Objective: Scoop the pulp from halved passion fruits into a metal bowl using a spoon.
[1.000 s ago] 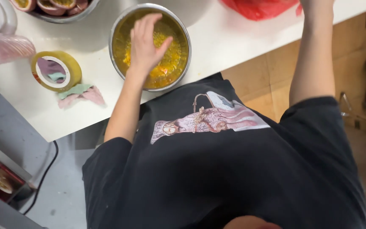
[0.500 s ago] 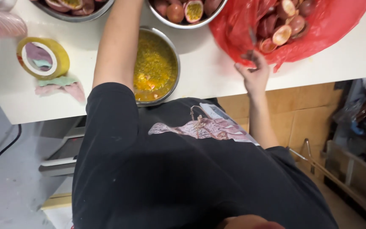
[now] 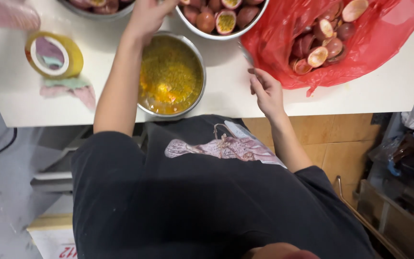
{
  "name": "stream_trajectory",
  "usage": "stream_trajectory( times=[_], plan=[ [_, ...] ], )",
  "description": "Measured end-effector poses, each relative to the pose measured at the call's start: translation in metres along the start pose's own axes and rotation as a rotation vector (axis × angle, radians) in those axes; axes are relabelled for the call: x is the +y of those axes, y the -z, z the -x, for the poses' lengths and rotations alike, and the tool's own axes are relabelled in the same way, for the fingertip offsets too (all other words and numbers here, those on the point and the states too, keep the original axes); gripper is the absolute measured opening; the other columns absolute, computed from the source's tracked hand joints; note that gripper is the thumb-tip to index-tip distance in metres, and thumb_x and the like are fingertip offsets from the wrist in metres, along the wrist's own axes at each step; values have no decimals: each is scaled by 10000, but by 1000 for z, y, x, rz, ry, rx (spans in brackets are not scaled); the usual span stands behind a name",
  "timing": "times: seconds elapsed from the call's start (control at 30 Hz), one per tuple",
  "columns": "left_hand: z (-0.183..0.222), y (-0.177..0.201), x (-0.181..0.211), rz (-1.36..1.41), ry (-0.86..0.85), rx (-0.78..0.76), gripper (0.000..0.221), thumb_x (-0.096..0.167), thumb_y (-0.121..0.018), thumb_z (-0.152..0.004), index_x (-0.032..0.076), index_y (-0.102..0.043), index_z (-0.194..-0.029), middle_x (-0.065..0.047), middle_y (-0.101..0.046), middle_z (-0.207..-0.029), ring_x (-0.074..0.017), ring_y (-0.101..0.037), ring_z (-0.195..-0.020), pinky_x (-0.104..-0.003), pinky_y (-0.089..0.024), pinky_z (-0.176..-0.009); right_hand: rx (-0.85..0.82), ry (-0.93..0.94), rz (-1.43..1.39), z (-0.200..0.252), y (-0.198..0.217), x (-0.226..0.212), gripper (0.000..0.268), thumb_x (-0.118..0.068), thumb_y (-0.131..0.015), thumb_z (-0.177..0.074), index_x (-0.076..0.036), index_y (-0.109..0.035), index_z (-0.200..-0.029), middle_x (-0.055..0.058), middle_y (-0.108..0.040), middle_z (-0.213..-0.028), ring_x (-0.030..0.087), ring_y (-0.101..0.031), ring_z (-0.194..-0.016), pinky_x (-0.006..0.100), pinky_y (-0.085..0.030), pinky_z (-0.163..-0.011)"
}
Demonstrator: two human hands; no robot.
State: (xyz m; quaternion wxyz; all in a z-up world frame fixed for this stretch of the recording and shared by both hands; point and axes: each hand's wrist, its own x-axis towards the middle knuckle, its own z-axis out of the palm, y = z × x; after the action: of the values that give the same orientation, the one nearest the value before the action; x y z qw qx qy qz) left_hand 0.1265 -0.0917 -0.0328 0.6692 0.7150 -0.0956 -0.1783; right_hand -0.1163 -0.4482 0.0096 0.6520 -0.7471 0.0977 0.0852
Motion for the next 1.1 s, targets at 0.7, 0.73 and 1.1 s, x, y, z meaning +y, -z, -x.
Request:
stream_trajectory(
  times=[0.7,0.73,1.1],
  plan=[
    [194,-13,-19,798,5,231,381,343,-362,-1135,78,-625,-1210,-99,-695,-1155,-176,-663,-1116,-352,-569,-928,-300,467,524,5,-190,-99,334,5,-650,-994,-32,-701,-1322,150,-655,-843,238,-640,-682,353,-499,-647],
    [193,-10,-21,795,6,222,381,343,-362,-1135,78,-625,-1210,-99,-695,-1155,-176,-663,-1116,-352,-569,-928,-290,466,523,5,-193,-98,334,5,-650,-994,-32,-701,-1322,150,-655,-843,238,-640,-682,353,-499,-647],
    [188,11,-32,505,-41,62,338,256,-352,-1150,43,-614,-1165,-70,-674,-1061,-161,-667,-1000,-323,-570,-950,-347,608,704,7,-196,-95,264,-22,-653,-1009,-40,-718,-1264,183,-681,-944,369,-675,-819,434,-535,-707]
  ],
)
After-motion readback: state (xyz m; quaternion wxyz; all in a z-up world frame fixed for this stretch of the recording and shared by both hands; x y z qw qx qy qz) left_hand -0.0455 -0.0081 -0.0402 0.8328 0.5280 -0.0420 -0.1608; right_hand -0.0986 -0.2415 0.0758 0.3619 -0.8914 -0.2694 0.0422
